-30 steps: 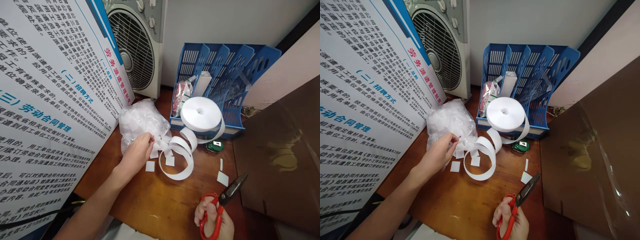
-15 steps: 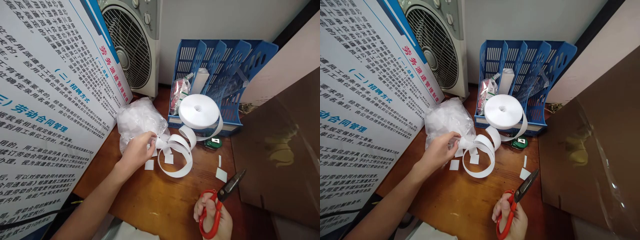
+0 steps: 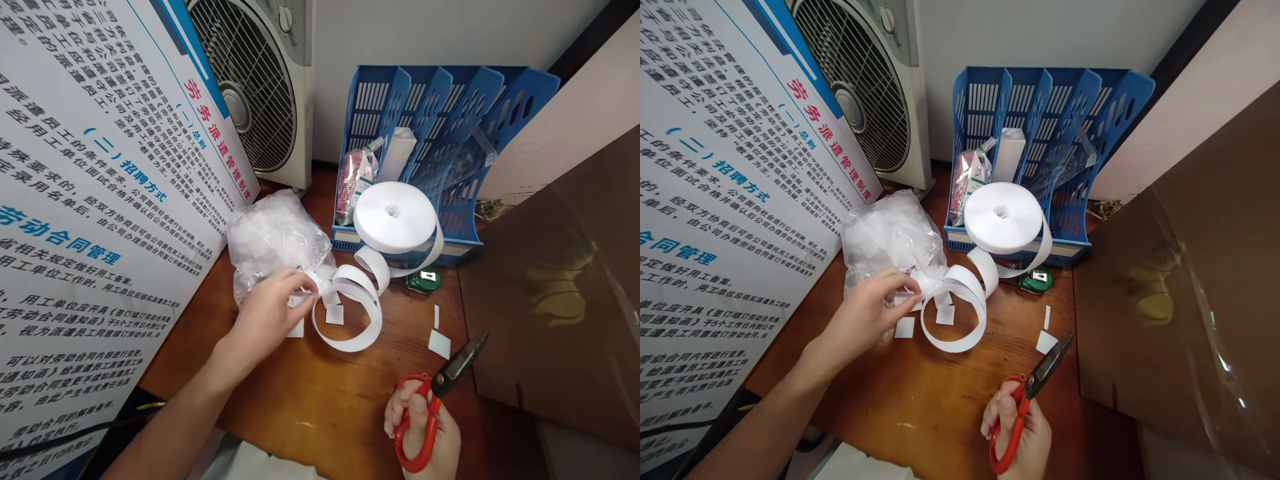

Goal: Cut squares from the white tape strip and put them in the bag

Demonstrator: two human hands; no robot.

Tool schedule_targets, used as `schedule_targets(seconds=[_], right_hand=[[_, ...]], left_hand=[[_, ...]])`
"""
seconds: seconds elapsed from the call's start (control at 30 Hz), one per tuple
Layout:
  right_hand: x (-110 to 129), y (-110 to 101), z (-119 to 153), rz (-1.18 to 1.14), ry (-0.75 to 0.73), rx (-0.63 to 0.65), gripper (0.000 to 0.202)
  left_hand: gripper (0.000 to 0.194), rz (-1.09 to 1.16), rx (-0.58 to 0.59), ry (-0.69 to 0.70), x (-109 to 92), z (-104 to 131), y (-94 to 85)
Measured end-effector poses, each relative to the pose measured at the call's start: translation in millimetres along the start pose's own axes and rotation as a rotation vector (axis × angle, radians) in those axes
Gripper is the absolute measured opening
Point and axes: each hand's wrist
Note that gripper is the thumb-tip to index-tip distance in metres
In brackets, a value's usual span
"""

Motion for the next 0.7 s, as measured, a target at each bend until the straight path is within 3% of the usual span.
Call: schedule_targets(seconds=[0.1,0.17,0.4,0.7], right_hand=[[1.1,2.5,-0.1,0.007,-0.011,-0.013,0.032],[1.7,4.1,-0.5,0.007,-0.013,-0.019,0.033],[0.5,5.9,-1.8,-0.014,-0.029,-0.042,0.034],[-0.5,5.2,-0.7,0.003,-0.033,-0.031,0.033]], left_hand=[[0.008,0.156,0.252,0.009,-18.0,17.3,6.6],[0.007,0.200,0.346,0.023,-26.0,23.0,15.6],[0.008,0.128,0.354,0.183,-31.0,4.0,44.2],[0.013,-0.271,0.349,0.356,-36.9,-23.8,55.9]])
Point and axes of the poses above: each hand's wrist, its own z-axis away from the middle knuckle, its own y-axis out of the palm, x = y × z, and after that the axes turned 4 degrees about -y, right-handed
